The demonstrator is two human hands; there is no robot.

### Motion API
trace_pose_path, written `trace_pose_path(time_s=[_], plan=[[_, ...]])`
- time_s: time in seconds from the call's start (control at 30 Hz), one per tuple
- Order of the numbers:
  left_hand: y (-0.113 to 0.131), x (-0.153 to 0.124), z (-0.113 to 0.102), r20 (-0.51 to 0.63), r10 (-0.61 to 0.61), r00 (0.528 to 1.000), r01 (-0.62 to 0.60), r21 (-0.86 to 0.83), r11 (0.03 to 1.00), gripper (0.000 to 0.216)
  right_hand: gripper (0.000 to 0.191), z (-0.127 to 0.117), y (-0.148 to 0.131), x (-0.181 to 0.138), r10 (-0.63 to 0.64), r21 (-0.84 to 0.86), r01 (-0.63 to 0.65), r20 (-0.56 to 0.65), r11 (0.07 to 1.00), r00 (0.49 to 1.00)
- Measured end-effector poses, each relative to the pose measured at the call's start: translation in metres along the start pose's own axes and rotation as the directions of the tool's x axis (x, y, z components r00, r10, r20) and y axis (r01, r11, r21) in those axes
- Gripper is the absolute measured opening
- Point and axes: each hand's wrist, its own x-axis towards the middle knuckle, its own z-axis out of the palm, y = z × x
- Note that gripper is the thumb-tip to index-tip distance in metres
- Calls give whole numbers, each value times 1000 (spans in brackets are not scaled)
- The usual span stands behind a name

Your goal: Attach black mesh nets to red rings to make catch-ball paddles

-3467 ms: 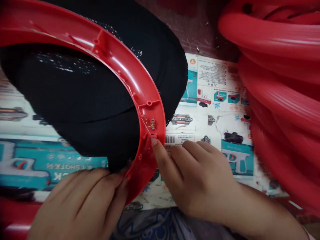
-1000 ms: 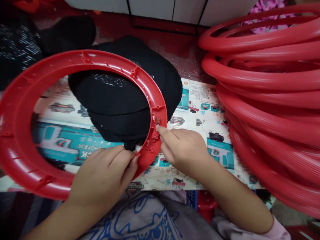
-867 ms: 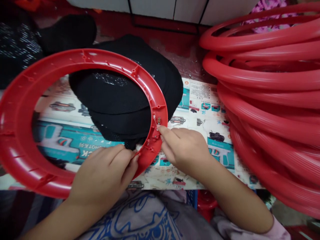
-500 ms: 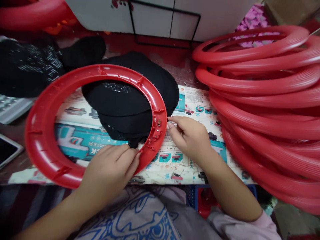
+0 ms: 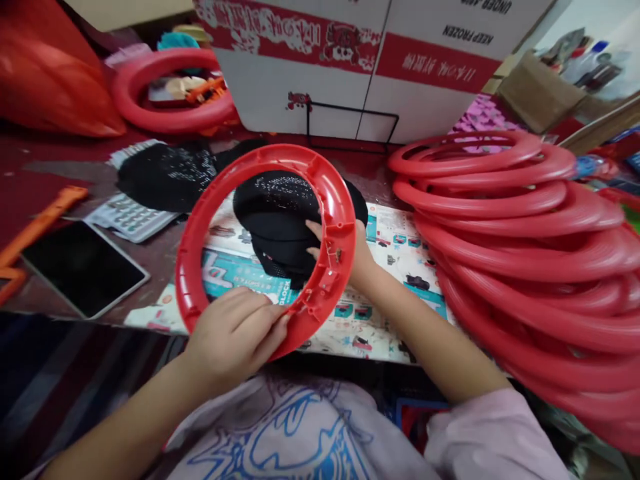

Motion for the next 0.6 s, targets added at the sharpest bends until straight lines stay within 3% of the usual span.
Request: trace_pose_path(time_s=[0.13, 0.3, 0.4, 0.6], plan=[[12, -3, -1, -78, 53, 996, -56, -35, 998, 20, 19, 1, 9, 28, 11, 54, -14, 67, 998, 998], [20, -8, 0, -125, 106, 987, -111, -36, 993, 20, 12, -10, 13, 34, 63, 111, -74, 98, 991, 993], [20, -10, 3, -136, 130, 982, -134, -24, 991, 14, 19, -13, 10, 35, 78, 112, -89, 96, 990, 992], [20, -10, 5, -148, 150, 977, -151, 6, 988, 10, 5, -11, 6, 44, 109, 177, -125, 101, 976, 989]])
